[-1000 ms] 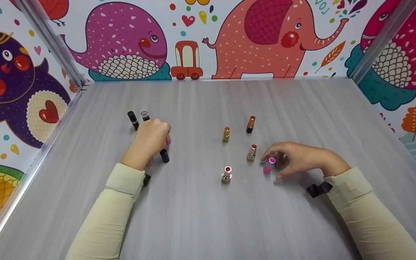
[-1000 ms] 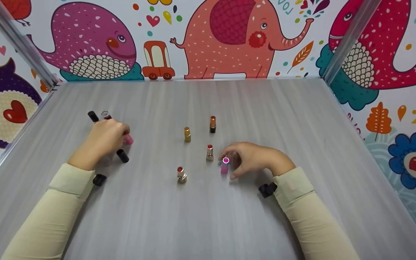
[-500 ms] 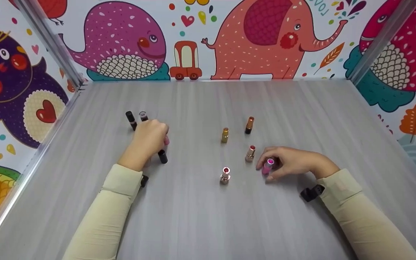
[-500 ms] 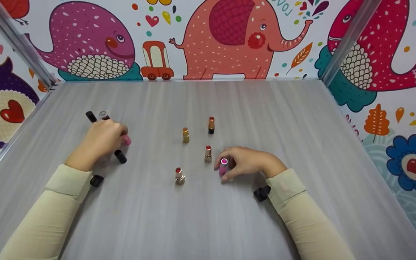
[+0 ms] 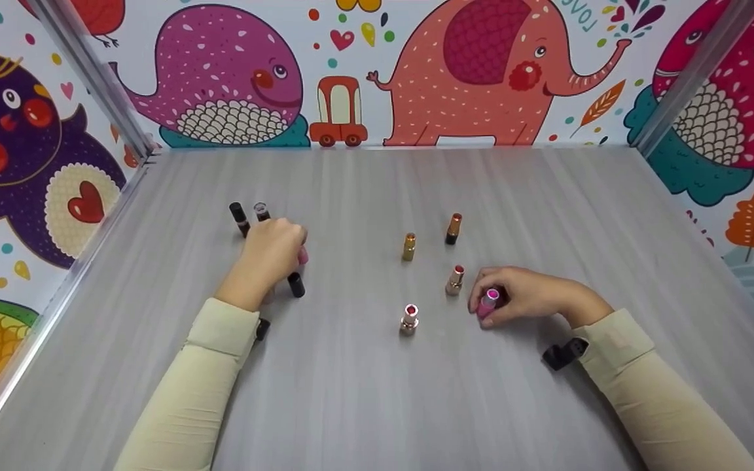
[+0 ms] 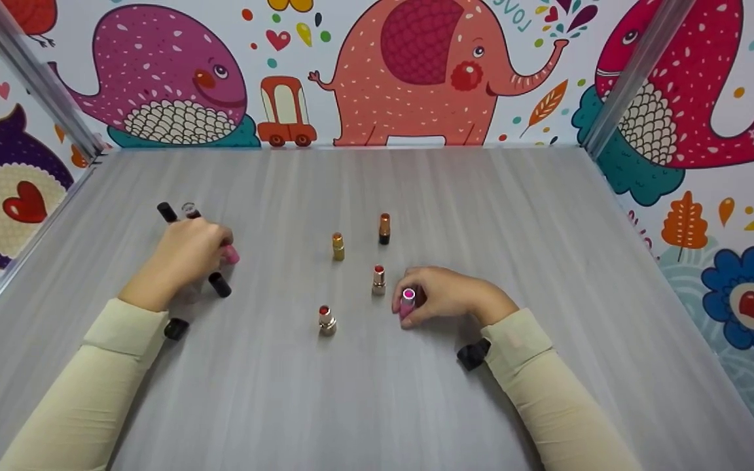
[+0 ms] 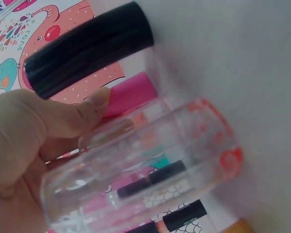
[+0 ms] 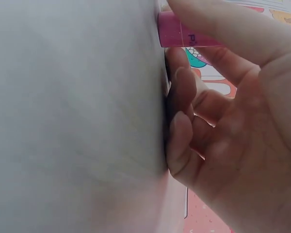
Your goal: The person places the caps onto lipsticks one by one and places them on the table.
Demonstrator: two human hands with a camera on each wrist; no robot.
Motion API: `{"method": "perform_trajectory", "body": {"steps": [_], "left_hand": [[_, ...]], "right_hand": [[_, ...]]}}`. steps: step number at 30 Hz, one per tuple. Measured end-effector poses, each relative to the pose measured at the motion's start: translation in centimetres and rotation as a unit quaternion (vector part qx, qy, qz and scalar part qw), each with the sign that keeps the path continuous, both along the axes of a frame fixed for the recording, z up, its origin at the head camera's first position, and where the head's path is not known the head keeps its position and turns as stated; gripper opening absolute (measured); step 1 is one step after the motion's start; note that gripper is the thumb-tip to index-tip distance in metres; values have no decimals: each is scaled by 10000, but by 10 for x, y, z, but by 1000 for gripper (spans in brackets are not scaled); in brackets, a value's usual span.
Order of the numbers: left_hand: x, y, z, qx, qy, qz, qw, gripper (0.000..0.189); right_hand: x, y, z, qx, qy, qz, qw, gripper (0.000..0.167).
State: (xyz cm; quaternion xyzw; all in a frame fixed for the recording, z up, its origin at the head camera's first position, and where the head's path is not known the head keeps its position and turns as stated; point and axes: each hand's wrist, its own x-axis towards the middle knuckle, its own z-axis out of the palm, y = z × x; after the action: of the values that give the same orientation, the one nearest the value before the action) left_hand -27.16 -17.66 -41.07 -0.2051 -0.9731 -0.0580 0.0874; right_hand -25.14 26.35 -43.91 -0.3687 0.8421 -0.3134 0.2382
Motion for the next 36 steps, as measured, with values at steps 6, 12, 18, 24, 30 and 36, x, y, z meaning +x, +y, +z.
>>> {"method": "perform_trajectory", "body": {"steps": [6, 12, 18, 24, 30, 36], "left_hand": [[-1, 0, -1, 9, -15, 5, 10000, 16], [-1, -1, -1, 28, 20, -31, 10000, 18], [0, -1, -2, 41, 63, -61, 10000, 17], [0, 0, -2, -1, 38, -46, 10000, 17], [0, 1, -1, -2, 4, 16, 10000, 15], [0, 1, -2, -10, 46, 50, 10000, 15]], "right_hand": [[-3, 5, -1, -98, -302, 1, 9995, 23], [-4, 9, 0, -303, -447, 27, 9985, 22], [-6, 10, -2, -289, -414, 12, 9987, 21], [-6, 10, -2, -275, -422, -5, 9987, 21], [-6, 10, -2, -269, -452, -6, 9986, 22], [-7, 10, -2, -286, -456, 5, 9986, 21]]}}
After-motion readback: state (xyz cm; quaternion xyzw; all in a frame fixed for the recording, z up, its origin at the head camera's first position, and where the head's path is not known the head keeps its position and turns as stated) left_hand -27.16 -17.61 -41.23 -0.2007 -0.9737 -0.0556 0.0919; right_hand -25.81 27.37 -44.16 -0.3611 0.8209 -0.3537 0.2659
